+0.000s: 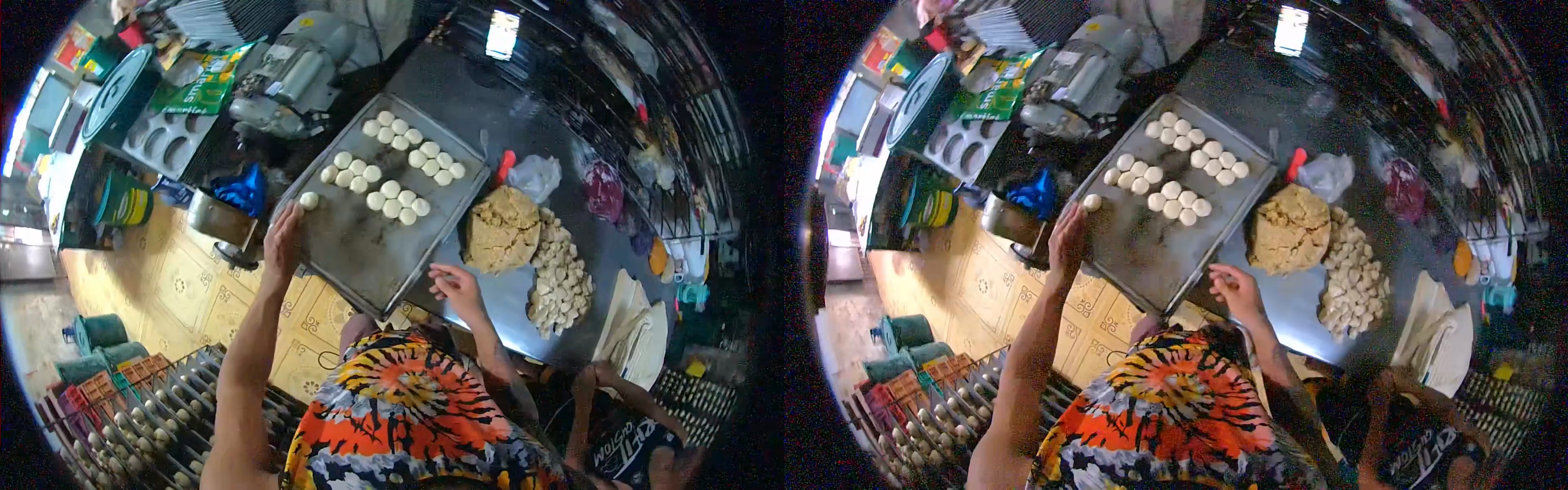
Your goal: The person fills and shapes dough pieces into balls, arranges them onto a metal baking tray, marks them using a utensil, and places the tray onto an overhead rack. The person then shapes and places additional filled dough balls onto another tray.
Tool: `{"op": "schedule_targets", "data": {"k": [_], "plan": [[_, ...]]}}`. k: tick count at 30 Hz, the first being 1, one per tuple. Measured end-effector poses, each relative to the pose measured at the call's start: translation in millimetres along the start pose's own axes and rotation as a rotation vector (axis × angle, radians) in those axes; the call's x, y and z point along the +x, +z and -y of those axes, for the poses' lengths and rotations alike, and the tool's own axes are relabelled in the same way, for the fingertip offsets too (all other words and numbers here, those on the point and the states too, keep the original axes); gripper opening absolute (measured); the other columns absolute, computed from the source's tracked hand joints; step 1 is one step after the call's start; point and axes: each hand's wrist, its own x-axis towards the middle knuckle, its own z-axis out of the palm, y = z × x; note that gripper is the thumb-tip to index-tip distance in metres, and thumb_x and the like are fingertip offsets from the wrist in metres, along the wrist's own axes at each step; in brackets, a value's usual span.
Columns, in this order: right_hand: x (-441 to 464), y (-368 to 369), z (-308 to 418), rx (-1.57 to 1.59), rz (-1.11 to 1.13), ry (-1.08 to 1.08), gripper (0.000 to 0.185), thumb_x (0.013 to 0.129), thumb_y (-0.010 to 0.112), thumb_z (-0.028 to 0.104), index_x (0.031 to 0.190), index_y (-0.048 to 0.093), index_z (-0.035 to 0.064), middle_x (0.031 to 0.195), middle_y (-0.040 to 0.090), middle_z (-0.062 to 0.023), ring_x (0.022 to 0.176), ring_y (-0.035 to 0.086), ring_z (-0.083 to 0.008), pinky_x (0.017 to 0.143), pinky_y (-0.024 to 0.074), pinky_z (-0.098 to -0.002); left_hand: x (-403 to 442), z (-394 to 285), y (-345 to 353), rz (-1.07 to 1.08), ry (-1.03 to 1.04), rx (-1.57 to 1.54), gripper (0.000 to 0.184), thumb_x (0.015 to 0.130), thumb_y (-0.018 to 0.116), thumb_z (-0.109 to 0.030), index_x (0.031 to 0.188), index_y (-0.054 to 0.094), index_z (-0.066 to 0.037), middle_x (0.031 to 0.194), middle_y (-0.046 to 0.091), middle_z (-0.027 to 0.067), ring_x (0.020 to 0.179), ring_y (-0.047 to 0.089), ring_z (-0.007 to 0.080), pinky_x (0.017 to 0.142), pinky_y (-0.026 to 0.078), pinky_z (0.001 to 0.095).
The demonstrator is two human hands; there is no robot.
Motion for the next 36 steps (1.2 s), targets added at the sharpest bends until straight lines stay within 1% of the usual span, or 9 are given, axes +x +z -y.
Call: {"op": "schedule_targets", "data": {"k": [9,14,16,20,21,23,24,29,36], "plan": [[-60.6,-144.5,-31.9,-0.401,-0.378,-0.097,0.026,0.094,0.062,0.003,0.118,0.069,0.004,0.097,0.069,-0.0029,0.075,0.064,-0.0127,0.065,0.0503,-0.0253,-16.9,-11.6,23.2,0.165,0.111,0.364,0.039,0.1,0.053,-0.009,0.138,0.057,0.0,0.147,0.053,0.0182,0.136,0.05,0.0326,0.11,0.042,0.0378],[-47.4,-223.4,-50.8,-0.826,-0.706,-0.298,0.028,0.085,0.064,0.002,0.112,0.071,0.0062,0.088,0.067,-0.0047,0.07,0.062,-0.0237,0.066,0.0507,-0.0334,-19.3,-83.8,30.4,-0.198,-0.275,0.001,0.034,0.101,0.056,-0.012,0.131,0.064,0.001,0.145,0.056,0.0159,0.134,0.052,0.0274,0.11,0.042,0.036],[-38.2,-239.3,-45.2,-1.315,-0.855,-0.677,0.026,0.083,0.066,0.004,0.108,0.072,0.0086,0.085,0.067,-0.0052,0.07,0.061,-0.0292,0.068,0.0509,-0.0382,-58.8,-127.1,81.2,-0.042,-0.31,-0.432,0.032,0.1,0.056,-0.011,0.128,0.065,0.0,0.138,0.061,0.0145,0.131,0.054,0.0252,0.112,0.042,0.0369],[-15.3,-262.6,-56.5,-1.379,-0.854,-0.708,0.022,0.084,0.067,0.006,0.105,0.072,0.0093,0.082,0.067,-0.0052,0.071,0.061,-0.0317,0.071,0.0505,-0.039,-106.9,-218.5,157.5,0.391,-0.239,-0.688,0.033,0.095,0.053,-0.002,0.125,0.067,0.001,0.124,0.069,0.0141,0.113,0.062,0.0219,0.098,0.047,0.0309],[-14.3,-261.6,-59.3,-1.409,-0.861,-0.715,0.021,0.084,0.067,0.007,0.104,0.072,0.0095,0.081,0.067,-0.0052,0.072,0.061,-0.0325,0.072,0.0504,-0.0392,-115.9,-233.5,172.3,0.356,-0.606,-1.18,0.032,0.097,0.05,-0.008,0.122,0.066,0.003,0.116,0.071,0.0101,0.1,0.067,0.0179,0.087,0.051,0.027],[-30.3,-242.4,-51.4,-1.038,-0.808,-0.518,0.018,0.085,0.065,0.005,0.102,0.072,0.0081,0.081,0.068,-0.0042,0.071,0.061,-0.0261,0.071,0.0498,-0.0346,-110.7,-253.0,185.9,0.584,-0.763,-1.054,0.035,0.098,0.046,-0.011,0.122,0.067,0.003,0.114,0.071,0.0119,0.095,0.067,0.0174,0.083,0.052,0.0273],[-36.1,-227.4,-54.2,-1.041,-0.812,-0.521,0.018,0.085,0.065,0.005,0.102,0.072,0.0081,0.081,0.068,-0.0042,0.071,0.061,-0.0261,0.071,0.0498,-0.0346,-119.7,-261.2,207.8,0.527,-0.281,-0.85,0.034,0.097,0.053,-0.016,0.121,0.067,0.004,0.11,0.071,0.0117,0.081,0.065,0.0171,0.073,0.051,0.0248],[-69.5,-113.2,-58.8,-0.233,-0.272,-0.321,0.015,0.087,0.066,0.005,0.101,0.071,0.0023,0.083,0.071,-0.005,0.073,0.059,-0.0144,0.07,0.0499,-0.0314,-112.7,-241.4,210.7,0.748,-0.21,-0.689,0.03,0.087,0.071,-0.013,0.114,0.07,0.0,0.096,0.073,0.0079,0.076,0.061,0.0129,0.068,0.049,0.0256],[-3.7,-52.2,-72.7,-0.605,-1.04,-0.282,0.02,0.091,0.068,0.02,0.106,0.071,0.0066,0.098,0.068,-0.0102,0.083,0.062,-0.0315,0.073,0.0516,-0.041,-93.1,-200.9,149.7,0.835,-0.407,-0.586,0.022,0.087,0.073,-0.014,0.102,0.072,0.001,0.078,0.071,0.0048,0.067,0.059,0.0117,0.061,0.048,0.0251]]}}
